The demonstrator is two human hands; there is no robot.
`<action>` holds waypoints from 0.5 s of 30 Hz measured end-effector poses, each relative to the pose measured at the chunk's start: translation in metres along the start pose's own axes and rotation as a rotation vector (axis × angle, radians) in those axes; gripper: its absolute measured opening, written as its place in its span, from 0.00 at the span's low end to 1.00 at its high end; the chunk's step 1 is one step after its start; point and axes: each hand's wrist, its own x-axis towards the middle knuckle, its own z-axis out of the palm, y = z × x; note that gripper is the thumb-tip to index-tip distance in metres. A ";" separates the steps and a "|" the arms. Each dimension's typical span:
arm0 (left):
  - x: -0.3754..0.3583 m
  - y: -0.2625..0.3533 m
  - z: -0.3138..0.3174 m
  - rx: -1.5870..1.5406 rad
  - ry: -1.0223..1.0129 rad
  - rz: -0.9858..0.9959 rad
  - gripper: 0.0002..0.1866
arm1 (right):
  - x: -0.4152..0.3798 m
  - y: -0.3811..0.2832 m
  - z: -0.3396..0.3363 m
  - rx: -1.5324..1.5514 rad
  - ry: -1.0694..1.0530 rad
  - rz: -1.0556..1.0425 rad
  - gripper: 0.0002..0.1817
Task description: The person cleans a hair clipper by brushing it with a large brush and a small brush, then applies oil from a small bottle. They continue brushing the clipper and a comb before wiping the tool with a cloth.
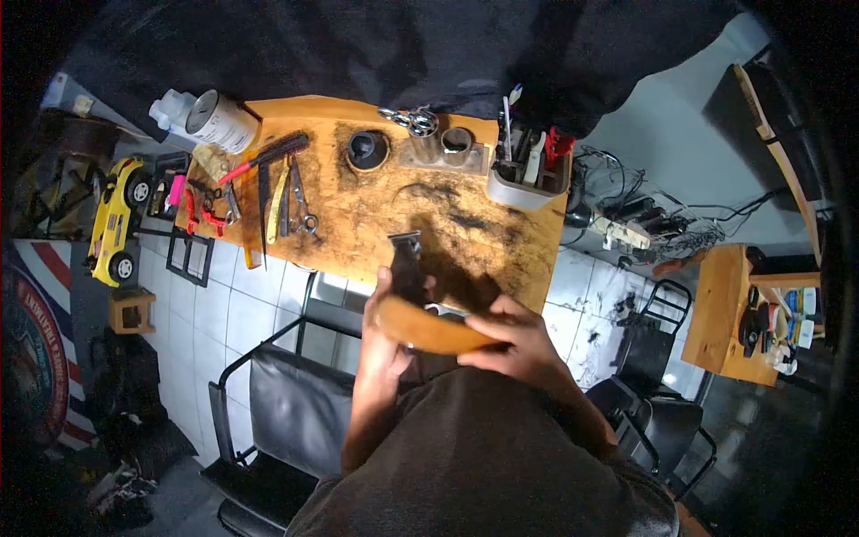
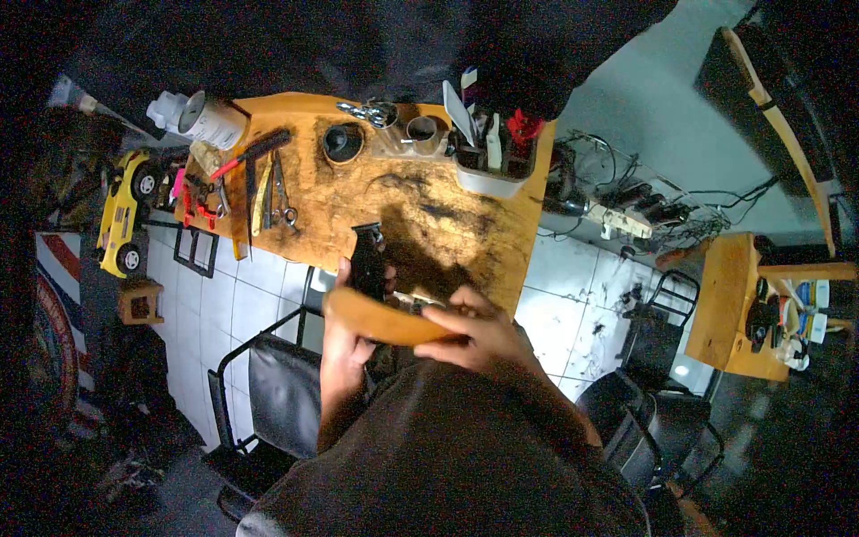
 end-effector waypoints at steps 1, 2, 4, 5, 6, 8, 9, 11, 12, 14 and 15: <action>-0.008 0.001 0.006 0.134 0.007 0.043 0.25 | 0.008 0.001 0.003 -0.009 0.049 0.072 0.27; -0.014 0.001 0.009 0.267 0.011 0.087 0.26 | 0.014 0.001 0.005 -0.018 0.100 0.143 0.26; -0.016 -0.003 0.005 0.216 -0.133 -0.021 0.26 | 0.028 0.015 0.004 -0.123 0.302 0.047 0.25; -0.020 -0.001 0.008 0.167 -0.162 -0.033 0.25 | 0.035 0.020 0.001 -0.066 0.357 0.025 0.25; -0.022 0.000 0.010 0.118 -0.190 -0.041 0.25 | 0.041 0.018 -0.003 -0.010 0.411 -0.001 0.25; -0.016 -0.006 0.003 -0.014 -0.232 -0.016 0.23 | 0.043 0.001 -0.012 -0.123 0.436 0.040 0.24; -0.013 -0.007 0.001 -0.083 -0.253 -0.001 0.22 | 0.042 -0.001 -0.015 -0.147 0.419 0.039 0.24; -0.009 -0.003 0.002 -0.126 -0.152 0.008 0.20 | 0.029 0.005 -0.021 -0.178 0.292 -0.007 0.25; -0.007 0.000 0.001 -0.100 -0.070 0.012 0.20 | 0.020 0.003 -0.022 -0.137 0.212 0.006 0.26; -0.001 -0.001 -0.008 -0.201 -0.036 0.003 0.21 | 0.000 -0.006 -0.019 -0.052 0.053 0.035 0.28; 0.000 0.000 -0.010 -0.250 -0.021 -0.003 0.22 | -0.007 -0.008 -0.018 -0.038 -0.029 -0.012 0.29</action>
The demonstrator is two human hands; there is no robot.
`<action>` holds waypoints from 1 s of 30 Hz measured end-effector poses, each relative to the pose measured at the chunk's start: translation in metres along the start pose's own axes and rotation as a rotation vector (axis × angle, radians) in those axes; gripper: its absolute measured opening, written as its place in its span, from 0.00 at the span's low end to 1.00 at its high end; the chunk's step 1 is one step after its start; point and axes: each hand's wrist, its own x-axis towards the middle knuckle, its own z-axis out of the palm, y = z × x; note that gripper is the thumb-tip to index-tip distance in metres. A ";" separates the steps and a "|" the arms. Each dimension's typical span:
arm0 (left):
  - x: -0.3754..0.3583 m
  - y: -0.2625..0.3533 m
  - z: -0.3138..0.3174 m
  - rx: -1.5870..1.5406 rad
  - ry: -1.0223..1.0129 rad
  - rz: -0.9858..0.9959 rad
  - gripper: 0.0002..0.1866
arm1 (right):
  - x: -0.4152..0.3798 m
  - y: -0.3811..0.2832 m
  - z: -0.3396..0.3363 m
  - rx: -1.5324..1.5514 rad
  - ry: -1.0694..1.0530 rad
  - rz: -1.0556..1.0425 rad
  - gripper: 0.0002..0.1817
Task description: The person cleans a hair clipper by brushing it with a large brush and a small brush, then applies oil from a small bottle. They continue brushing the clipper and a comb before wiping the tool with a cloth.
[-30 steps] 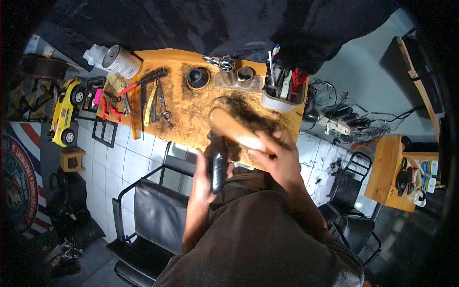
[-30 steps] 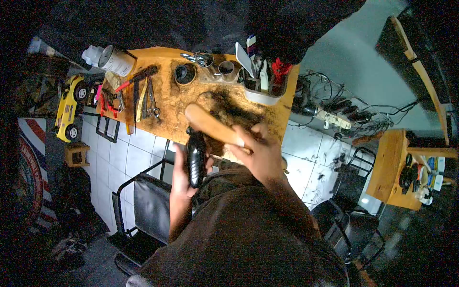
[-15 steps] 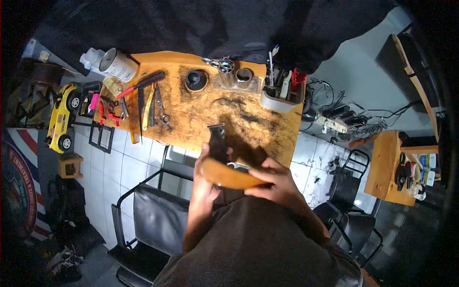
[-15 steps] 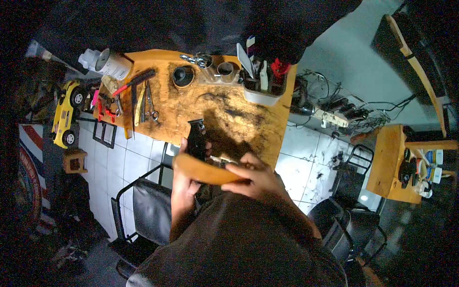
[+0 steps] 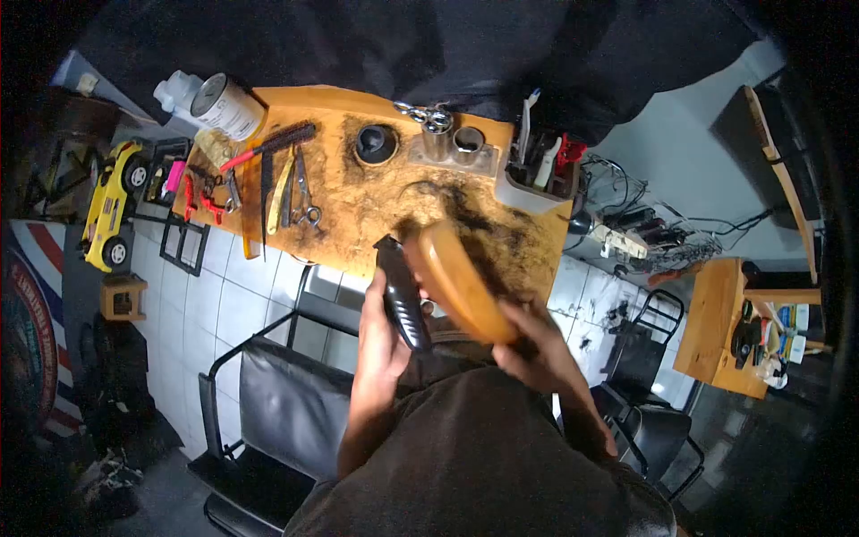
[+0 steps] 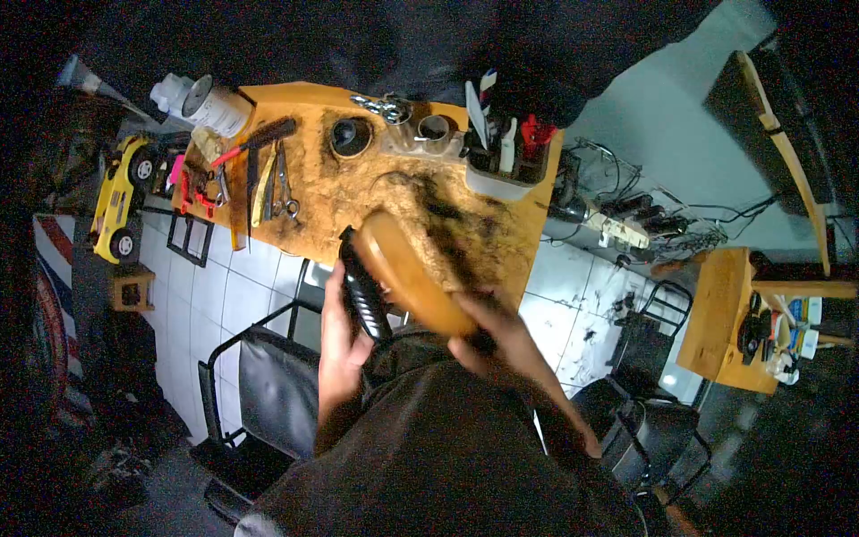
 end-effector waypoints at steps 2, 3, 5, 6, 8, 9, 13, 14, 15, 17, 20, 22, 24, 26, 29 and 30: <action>-0.001 0.001 0.008 0.034 0.105 0.016 0.24 | -0.006 -0.002 0.007 0.008 -0.131 -0.025 0.30; -0.005 0.005 0.016 0.057 0.143 0.032 0.25 | -0.005 -0.003 0.012 0.002 -0.183 -0.002 0.29; 0.000 -0.006 0.000 0.190 0.132 0.064 0.27 | -0.001 -0.007 0.020 0.052 -0.234 0.096 0.29; -0.003 -0.010 0.010 0.267 0.144 0.101 0.28 | 0.004 -0.010 0.023 0.109 -0.229 0.170 0.29; -0.012 -0.014 0.028 0.349 0.119 0.114 0.29 | 0.014 -0.027 0.022 0.299 -0.174 0.436 0.29; -0.010 -0.018 0.008 0.477 -0.036 0.086 0.27 | 0.022 -0.034 0.020 0.254 -0.120 0.486 0.31; -0.017 -0.019 0.019 0.440 -0.099 0.131 0.16 | 0.045 -0.024 0.019 0.193 0.070 0.358 0.28; -0.015 -0.019 0.018 0.364 -0.089 0.129 0.15 | 0.045 -0.023 0.020 0.201 0.103 0.353 0.27; -0.013 -0.019 0.017 0.288 -0.078 0.126 0.14 | 0.042 -0.022 0.021 0.194 0.118 0.340 0.28; -0.007 -0.009 0.016 0.148 -0.066 0.103 0.14 | 0.034 -0.016 0.019 0.163 0.129 0.304 0.29; 0.006 -0.007 -0.001 0.070 0.051 0.103 0.23 | 0.009 -0.006 0.011 0.162 -0.013 0.293 0.30; 0.000 -0.002 0.001 0.105 0.122 0.101 0.26 | -0.006 -0.002 0.012 0.181 -0.090 0.234 0.29; -0.002 -0.002 0.006 0.098 0.155 0.089 0.28 | -0.004 -0.001 0.014 -0.002 -0.152 0.038 0.29; -0.005 -0.008 0.016 0.180 0.152 0.087 0.28 | 0.000 -0.016 0.014 0.046 -0.177 0.183 0.29; -0.013 -0.026 0.022 0.361 -0.107 0.056 0.19 | 0.016 -0.012 0.019 -0.121 0.137 0.119 0.28; -0.011 -0.032 0.019 0.577 -0.146 0.197 0.18 | 0.024 -0.012 0.015 -0.022 0.157 0.114 0.29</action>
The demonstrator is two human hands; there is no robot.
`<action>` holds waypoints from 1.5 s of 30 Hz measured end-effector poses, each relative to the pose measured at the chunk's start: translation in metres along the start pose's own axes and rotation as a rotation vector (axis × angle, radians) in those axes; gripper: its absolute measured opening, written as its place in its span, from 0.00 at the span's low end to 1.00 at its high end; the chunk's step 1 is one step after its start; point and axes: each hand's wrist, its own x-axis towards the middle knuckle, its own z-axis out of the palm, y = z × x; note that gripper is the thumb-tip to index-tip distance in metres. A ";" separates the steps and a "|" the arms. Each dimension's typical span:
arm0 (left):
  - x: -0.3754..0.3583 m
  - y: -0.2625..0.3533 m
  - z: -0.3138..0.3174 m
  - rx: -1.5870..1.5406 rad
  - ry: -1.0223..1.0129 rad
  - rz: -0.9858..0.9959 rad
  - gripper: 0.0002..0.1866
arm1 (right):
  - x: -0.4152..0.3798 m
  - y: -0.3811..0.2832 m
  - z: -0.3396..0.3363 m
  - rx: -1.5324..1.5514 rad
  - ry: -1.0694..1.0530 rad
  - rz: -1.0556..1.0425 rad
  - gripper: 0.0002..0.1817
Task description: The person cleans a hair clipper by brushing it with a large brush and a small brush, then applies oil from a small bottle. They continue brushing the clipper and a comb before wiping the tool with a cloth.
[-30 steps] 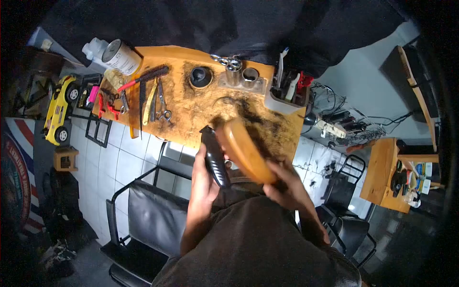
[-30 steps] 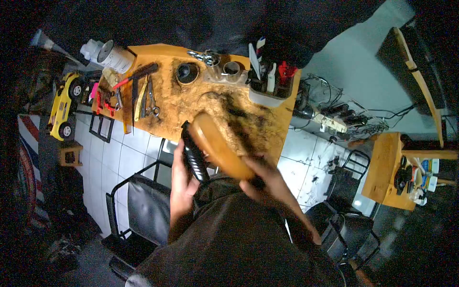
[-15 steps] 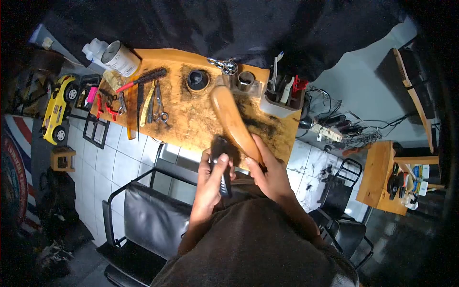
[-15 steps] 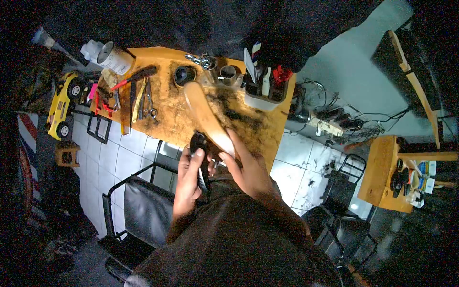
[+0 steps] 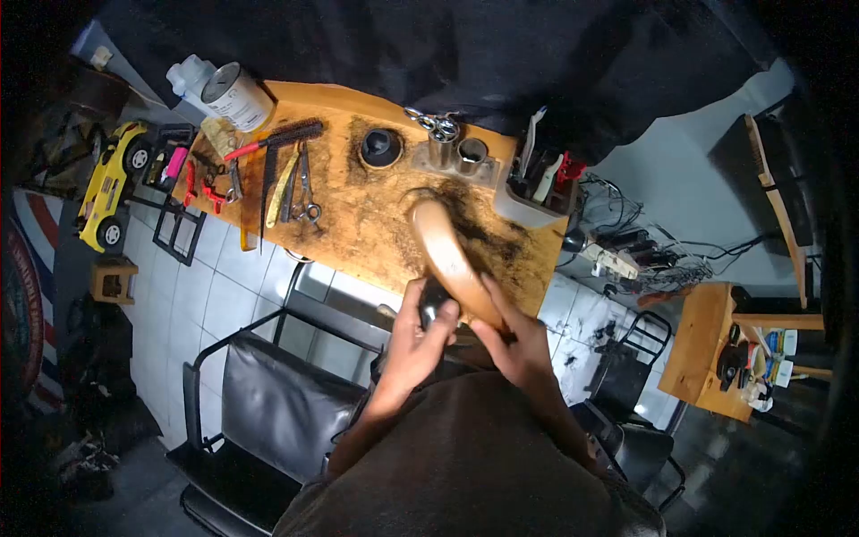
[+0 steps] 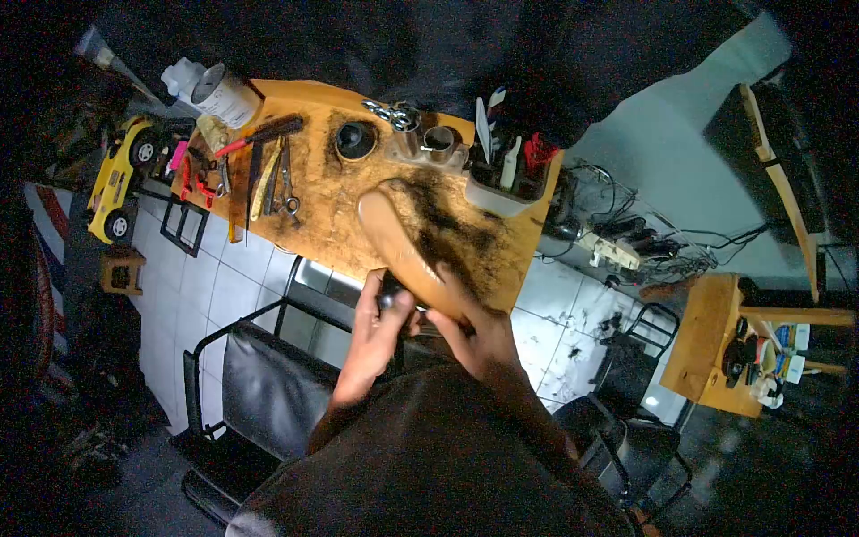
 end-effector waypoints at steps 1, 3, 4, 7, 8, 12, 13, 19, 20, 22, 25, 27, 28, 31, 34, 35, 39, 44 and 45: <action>0.001 -0.007 -0.001 0.225 -0.022 0.134 0.18 | 0.005 0.011 0.002 0.016 0.022 -0.018 0.29; 0.006 -0.010 -0.004 0.040 -0.051 0.067 0.20 | 0.010 0.002 0.000 0.140 0.053 0.126 0.26; 0.005 -0.006 -0.003 -0.099 -0.051 0.011 0.20 | 0.010 -0.002 -0.003 0.187 0.062 0.151 0.25; 0.005 0.008 -0.006 -0.271 0.038 -0.084 0.16 | 0.008 -0.005 -0.008 0.281 0.039 0.228 0.24; 0.005 0.011 -0.010 -0.297 0.063 -0.078 0.15 | 0.004 -0.002 -0.011 0.281 0.008 0.264 0.23; 0.006 0.011 -0.023 -0.126 0.084 0.015 0.16 | -0.016 0.021 -0.014 0.110 -0.174 0.123 0.24; 0.006 0.009 -0.026 -0.054 0.063 0.045 0.17 | -0.016 0.023 -0.014 0.048 -0.227 0.038 0.24; -0.009 0.017 -0.010 0.726 -0.057 0.336 0.25 | 0.007 0.016 -0.006 0.103 -0.056 0.113 0.24; -0.010 0.020 -0.008 0.701 -0.079 0.249 0.25 | 0.011 0.013 -0.004 0.120 -0.010 0.107 0.23; -0.010 0.017 -0.004 0.652 -0.076 0.347 0.21 | 0.014 0.008 0.000 0.215 0.069 0.148 0.24; -0.013 0.031 -0.006 0.492 -0.022 -0.053 0.18 | 0.009 0.006 -0.006 0.284 0.032 0.153 0.27; -0.008 0.027 -0.009 0.276 0.013 0.004 0.21 | 0.000 0.006 -0.016 0.231 -0.076 0.195 0.28; -0.002 0.021 -0.015 0.134 0.016 -0.018 0.21 | -0.006 0.007 -0.019 0.203 -0.130 0.214 0.29; 0.007 0.021 -0.017 -0.195 0.057 -0.076 0.21 | -0.015 0.017 -0.020 0.028 -0.250 0.164 0.28; 0.011 0.022 -0.026 -0.237 -0.086 -0.094 0.15 | -0.014 0.019 -0.014 0.018 -0.200 0.188 0.27; 0.010 0.021 -0.023 -0.250 -0.152 -0.085 0.13 | -0.011 0.016 -0.012 0.013 -0.156 0.201 0.27; 0.003 0.007 -0.019 -0.173 -0.386 -0.136 0.12 | 0.007 0.014 -0.005 0.057 0.046 0.089 0.26; 0.013 0.018 -0.006 -0.434 -0.214 -0.185 0.19 | 0.014 0.011 -0.013 0.158 0.095 0.066 0.27; 0.015 0.019 -0.009 -0.401 -0.120 -0.194 0.23 | 0.012 0.012 -0.016 0.181 0.062 0.112 0.27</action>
